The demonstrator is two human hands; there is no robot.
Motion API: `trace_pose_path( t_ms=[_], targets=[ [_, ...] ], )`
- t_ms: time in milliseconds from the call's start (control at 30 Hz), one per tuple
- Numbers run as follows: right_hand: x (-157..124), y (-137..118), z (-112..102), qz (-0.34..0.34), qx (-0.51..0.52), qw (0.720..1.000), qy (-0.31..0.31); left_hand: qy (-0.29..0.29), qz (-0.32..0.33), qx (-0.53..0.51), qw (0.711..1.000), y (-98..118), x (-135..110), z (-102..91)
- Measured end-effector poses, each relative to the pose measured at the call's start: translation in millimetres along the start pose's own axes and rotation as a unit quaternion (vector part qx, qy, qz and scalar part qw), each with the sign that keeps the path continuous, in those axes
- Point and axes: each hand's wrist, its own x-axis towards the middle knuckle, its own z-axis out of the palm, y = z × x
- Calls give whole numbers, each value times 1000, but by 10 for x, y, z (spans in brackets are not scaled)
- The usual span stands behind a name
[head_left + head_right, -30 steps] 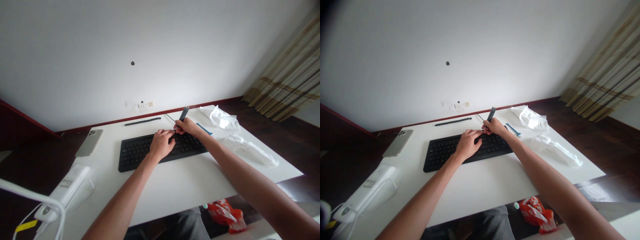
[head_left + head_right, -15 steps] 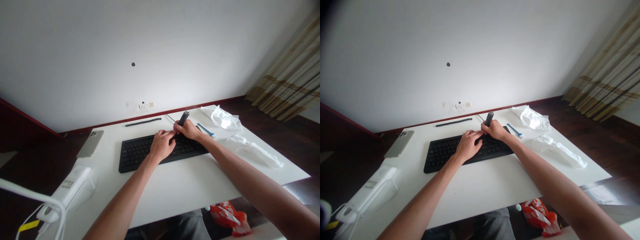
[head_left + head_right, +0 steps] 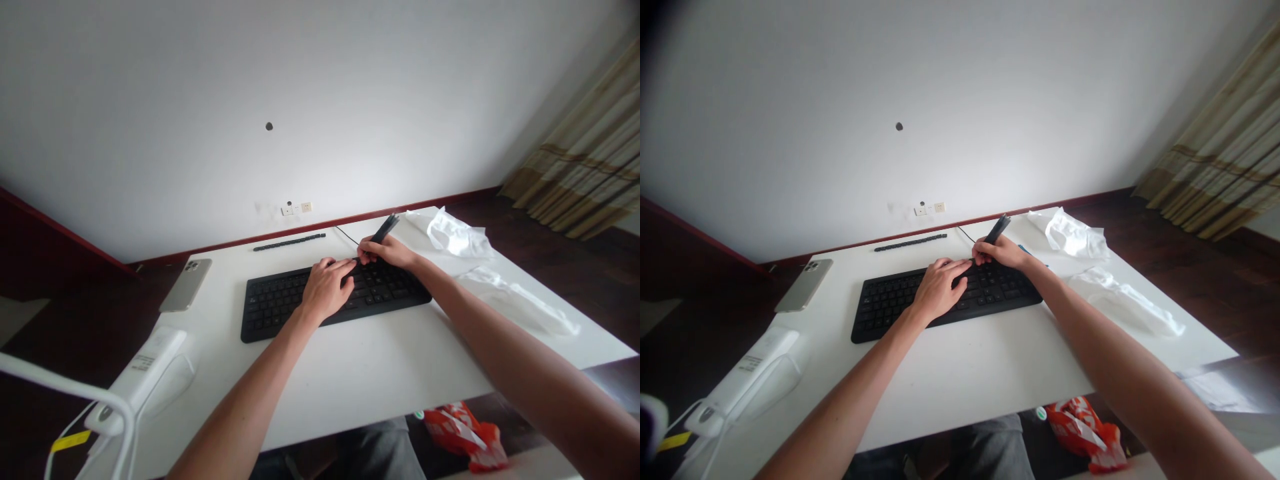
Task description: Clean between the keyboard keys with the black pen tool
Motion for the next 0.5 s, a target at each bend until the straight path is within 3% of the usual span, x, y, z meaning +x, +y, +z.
trace_pose_path(
  t_ms=[167,367,500],
  targets=[
    [5,19,5,-11,2,1000,15,3,0,-5,1000,2,9,-3],
    [16,-5,125,-39,-7,989,140,62,8,-20,998,1,11,1],
    [-43,-166,370,-94,-32,988,116,102,30,-32,994,34,3,4]
  ],
)
